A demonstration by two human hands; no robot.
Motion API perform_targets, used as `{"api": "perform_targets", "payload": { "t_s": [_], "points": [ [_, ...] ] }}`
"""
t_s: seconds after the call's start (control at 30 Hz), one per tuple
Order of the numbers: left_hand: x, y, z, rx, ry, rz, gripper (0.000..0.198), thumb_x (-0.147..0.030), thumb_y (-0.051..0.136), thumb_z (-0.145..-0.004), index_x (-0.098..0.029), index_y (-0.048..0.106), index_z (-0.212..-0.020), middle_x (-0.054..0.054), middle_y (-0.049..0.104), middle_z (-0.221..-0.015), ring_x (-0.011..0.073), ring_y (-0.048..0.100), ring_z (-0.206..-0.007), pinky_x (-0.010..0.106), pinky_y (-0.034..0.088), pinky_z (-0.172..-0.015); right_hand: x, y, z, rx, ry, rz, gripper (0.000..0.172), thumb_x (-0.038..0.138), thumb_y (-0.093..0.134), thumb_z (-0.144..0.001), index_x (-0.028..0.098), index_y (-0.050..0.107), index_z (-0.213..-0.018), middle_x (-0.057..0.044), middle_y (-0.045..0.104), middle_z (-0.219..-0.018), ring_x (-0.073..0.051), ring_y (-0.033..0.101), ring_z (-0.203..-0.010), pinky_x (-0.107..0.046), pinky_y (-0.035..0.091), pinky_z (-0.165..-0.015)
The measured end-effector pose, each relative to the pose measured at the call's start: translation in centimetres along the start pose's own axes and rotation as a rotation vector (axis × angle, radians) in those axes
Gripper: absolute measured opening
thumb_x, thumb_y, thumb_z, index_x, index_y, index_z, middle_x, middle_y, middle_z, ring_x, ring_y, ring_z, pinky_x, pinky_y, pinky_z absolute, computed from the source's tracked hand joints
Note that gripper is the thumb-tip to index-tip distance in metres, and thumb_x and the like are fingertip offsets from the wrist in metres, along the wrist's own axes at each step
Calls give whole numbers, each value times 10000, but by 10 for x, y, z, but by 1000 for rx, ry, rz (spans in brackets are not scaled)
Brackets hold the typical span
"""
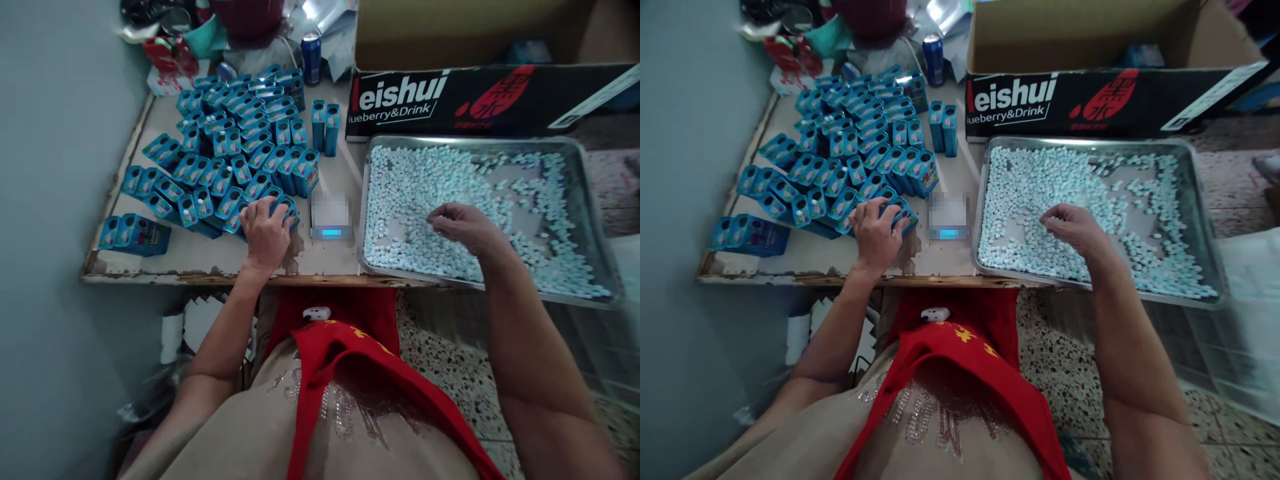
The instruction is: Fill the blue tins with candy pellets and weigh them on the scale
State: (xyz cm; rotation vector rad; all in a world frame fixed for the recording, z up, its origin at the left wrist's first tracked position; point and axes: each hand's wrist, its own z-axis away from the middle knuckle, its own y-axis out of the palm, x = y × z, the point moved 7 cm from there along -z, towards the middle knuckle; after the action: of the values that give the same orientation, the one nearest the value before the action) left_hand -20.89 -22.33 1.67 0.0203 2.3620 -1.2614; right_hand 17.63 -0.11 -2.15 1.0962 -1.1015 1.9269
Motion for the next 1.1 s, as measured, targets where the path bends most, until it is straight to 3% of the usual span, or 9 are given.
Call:
{"api": "perform_targets", "payload": {
  "t_s": [0.1, 0.23, 0.37, 0.57, 0.63, 0.73, 0.83, 0.97, 1.1],
  "points": [
    [3, -2, 3, 5, 17, 59, 153, -211, 799, -916, -298, 776, -1040, 138, 701, -1334, 426, 574, -1313, 705, 369, -1216, -4, 1, 5, -13, 202, -296, 186, 280, 816, -887, 209, 662, -810, -10, 547, -699, -105, 311, -553, -304, 162, -551],
    [3, -13, 4, -59, 85, 129, 100, -300, 806, -970, -309, 776, -1065, 116, 689, -1368, 405, 556, -1368, 696, 342, -1271, 0, 9, 8, -100, 278, -627, 187, 211, 659, -971, 231, 572, -806, -21, 487, -789, -121, 287, -619, -292, 173, -563],
    [-4, -24, -5, -29, 134, 226, 81, -325, 757, -1026, -307, 771, -1104, 94, 701, -1309, 342, 634, -1280, 588, 489, -1212, 6, 24, 6, -48, 253, -576, 165, 96, 626, -845, 238, 549, -816, 18, 440, -771, -123, 212, -623, -276, 144, -561],
    [-29, -28, -40, 11, 156, 293, 112, -286, 761, -1031, -309, 768, -1140, 81, 704, -1257, 296, 674, -1220, 489, 604, -1113, 22, 25, -4, 24, 122, -434, 225, 254, 599, -886, 253, 437, -729, 42, 339, -762, -118, 120, -643, -309, 122, -605],
    [-40, -19, -52, 38, 193, 275, 132, -262, 793, -1008, -307, 775, -1131, 82, 710, -1246, 301, 677, -1215, 500, 611, -1114, 28, 21, -6, 3, 52, -433, 209, 296, 593, -856, 265, 428, -731, 18, 370, -771, -133, 175, -646, -332, 161, -613],
    [-53, -2, -65, 88, 247, 261, 153, -220, 804, -994, -294, 780, -1126, 82, 715, -1243, 304, 678, -1222, 513, 617, -1116, 24, 24, -7, 23, 109, -465, 89, 289, 601, -742, 261, 536, -795, -48, 502, -831, -166, 320, -672, -359, 239, -626],
    [-58, 15, -71, 141, 246, 283, 130, -211, 777, -1018, -263, 772, -1137, 81, 710, -1221, 287, 691, -1233, 515, 607, -1140, 18, 30, -7, 78, 191, -454, 242, 253, 665, -635, 256, 642, -876, -63, 571, -869, -161, 365, -678, -345, 257, -613],
    [-62, 30, -74, 180, 252, 300, 96, -253, 773, -1036, -256, 774, -1132, 79, 714, -1204, 266, 701, -1225, 476, 610, -1131, 16, 28, -12, 65, 151, -416, 314, 248, 802, -587, 248, 677, -874, -40, 575, -800, -138, 395, -655, -290, 236, -567],
    [-68, 37, -77, 205, 258, 291, 109, -240, 795, -1016, -268, 771, -1119, 62, 724, -1194, 254, 698, -1190, 461, 608, -1124, 15, 29, -13, 41, 167, -451, 370, 204, 848, -575, 208, 706, -918, -59, 629, -847, -145, 533, -732, -263, 356, -575]
  ]
}}
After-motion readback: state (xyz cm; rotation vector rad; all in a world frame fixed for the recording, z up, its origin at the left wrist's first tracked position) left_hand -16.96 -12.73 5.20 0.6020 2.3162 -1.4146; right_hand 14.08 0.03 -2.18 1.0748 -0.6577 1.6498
